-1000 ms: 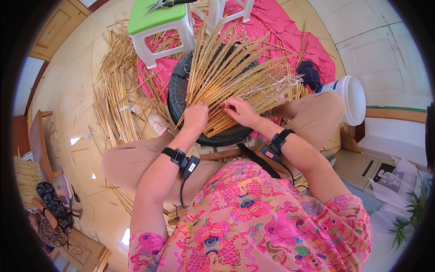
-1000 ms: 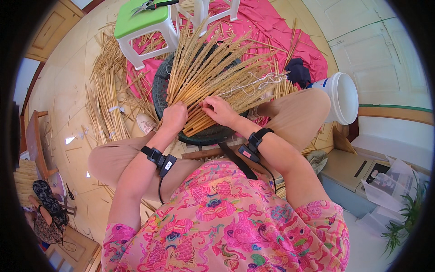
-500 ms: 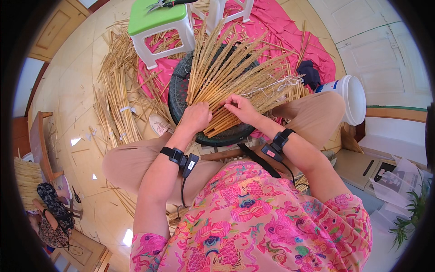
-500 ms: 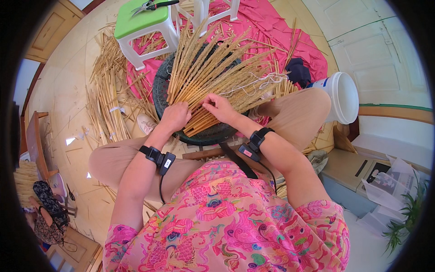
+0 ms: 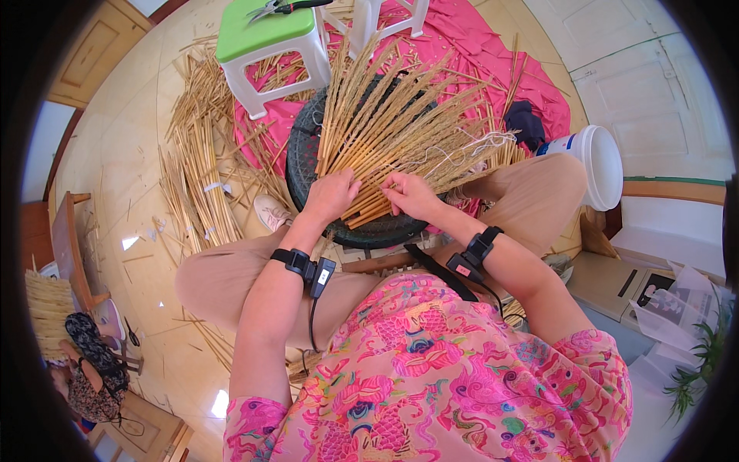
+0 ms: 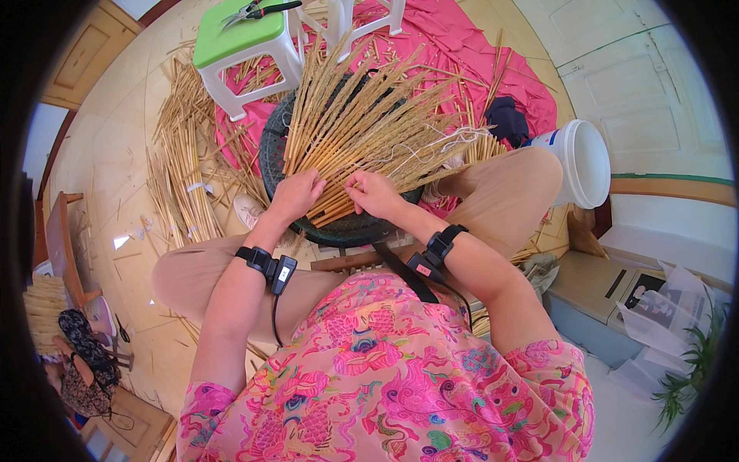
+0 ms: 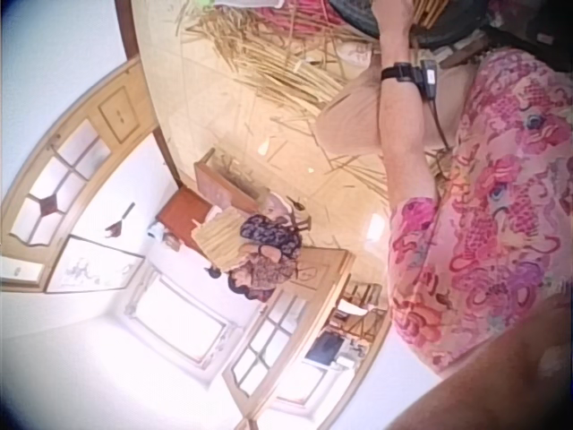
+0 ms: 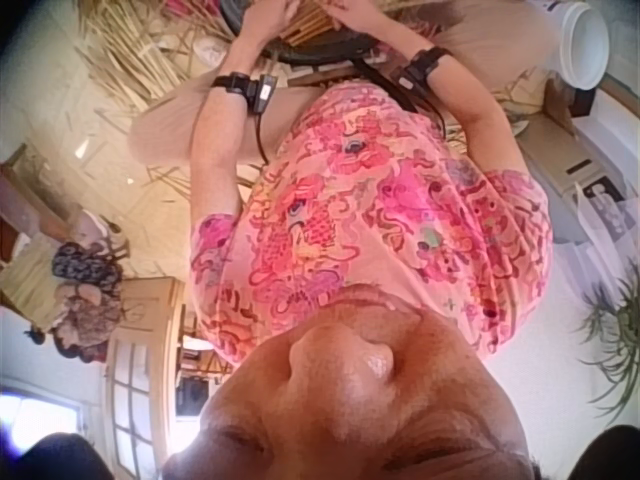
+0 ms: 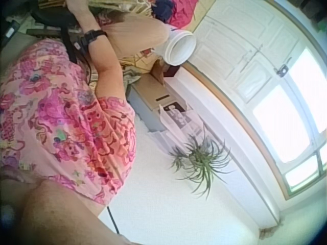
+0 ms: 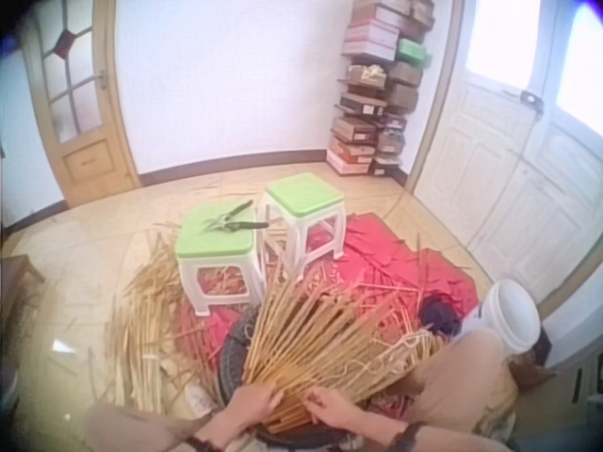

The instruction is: The person weaves bundles of dry grass together using a white string, wrapping the string around individual stalks while they rest on a circular platform.

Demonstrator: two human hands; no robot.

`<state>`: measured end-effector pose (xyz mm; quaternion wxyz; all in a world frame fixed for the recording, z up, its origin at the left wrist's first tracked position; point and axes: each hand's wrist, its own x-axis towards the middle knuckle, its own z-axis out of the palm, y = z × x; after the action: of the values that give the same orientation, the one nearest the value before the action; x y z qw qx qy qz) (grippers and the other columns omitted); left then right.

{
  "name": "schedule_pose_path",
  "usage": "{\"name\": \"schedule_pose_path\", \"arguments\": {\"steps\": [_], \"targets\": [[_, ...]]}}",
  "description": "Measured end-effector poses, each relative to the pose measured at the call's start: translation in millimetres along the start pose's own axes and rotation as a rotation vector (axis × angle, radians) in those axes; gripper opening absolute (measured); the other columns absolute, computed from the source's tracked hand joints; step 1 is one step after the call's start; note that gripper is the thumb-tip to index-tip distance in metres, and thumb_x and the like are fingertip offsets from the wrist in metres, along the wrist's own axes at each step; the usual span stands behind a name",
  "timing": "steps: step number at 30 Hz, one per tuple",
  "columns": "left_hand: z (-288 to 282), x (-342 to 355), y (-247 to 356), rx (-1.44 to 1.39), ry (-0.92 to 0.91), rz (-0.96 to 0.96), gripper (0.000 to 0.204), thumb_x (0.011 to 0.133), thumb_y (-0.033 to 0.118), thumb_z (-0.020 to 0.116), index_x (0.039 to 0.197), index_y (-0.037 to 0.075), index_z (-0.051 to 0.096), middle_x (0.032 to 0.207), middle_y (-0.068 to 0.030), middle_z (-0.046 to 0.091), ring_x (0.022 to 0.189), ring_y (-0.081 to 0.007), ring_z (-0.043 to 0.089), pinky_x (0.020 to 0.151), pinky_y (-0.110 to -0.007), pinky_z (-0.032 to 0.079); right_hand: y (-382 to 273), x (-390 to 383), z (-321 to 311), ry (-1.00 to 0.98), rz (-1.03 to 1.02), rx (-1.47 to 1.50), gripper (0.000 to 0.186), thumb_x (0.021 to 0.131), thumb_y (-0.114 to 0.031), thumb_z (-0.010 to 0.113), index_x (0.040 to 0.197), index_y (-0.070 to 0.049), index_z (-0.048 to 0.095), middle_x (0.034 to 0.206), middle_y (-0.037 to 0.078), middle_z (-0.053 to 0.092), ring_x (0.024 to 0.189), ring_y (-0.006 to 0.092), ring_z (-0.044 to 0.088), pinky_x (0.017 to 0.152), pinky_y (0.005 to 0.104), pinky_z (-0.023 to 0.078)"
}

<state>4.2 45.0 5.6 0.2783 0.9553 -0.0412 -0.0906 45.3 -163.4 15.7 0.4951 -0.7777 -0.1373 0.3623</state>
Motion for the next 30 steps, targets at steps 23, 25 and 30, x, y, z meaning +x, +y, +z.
{"name": "schedule_pose_path", "arguments": {"steps": [23,25,30], "targets": [[1,1,0,0.028,0.053,0.115,0.023,0.088,0.027,0.054,0.084,0.005,0.05,0.077,-0.015,0.061,0.077,-0.0345,0.061,0.064,-0.045,0.048,11,8,3,0.004,0.008,0.135,0.009,0.088,-0.005,0.052,0.09,0.002,0.055,0.058,0.004,0.057,0.046,0.0103,0.054,0.043,0.0256,0.041],[3,2,-2,0.033,0.073,0.153,0.022,0.088,0.026,0.055,0.084,0.005,0.049,0.076,-0.015,0.061,0.076,-0.0349,0.06,0.064,-0.045,0.047,13,10,3,0.012,0.022,0.149,0.008,0.088,-0.005,0.053,0.089,0.002,0.056,0.057,0.005,0.057,0.045,0.0105,0.054,0.043,0.026,0.041],[6,2,-3,0.049,0.128,0.239,0.018,0.087,0.022,0.056,0.083,0.005,0.049,0.075,-0.0144,0.061,0.074,-0.0337,0.06,0.064,-0.043,0.047,12,12,10,0.105,0.027,0.109,0.009,0.087,-0.006,0.054,0.085,0.002,0.057,0.057,0.006,0.058,0.045,0.0119,0.055,0.043,0.0277,0.043]]}}
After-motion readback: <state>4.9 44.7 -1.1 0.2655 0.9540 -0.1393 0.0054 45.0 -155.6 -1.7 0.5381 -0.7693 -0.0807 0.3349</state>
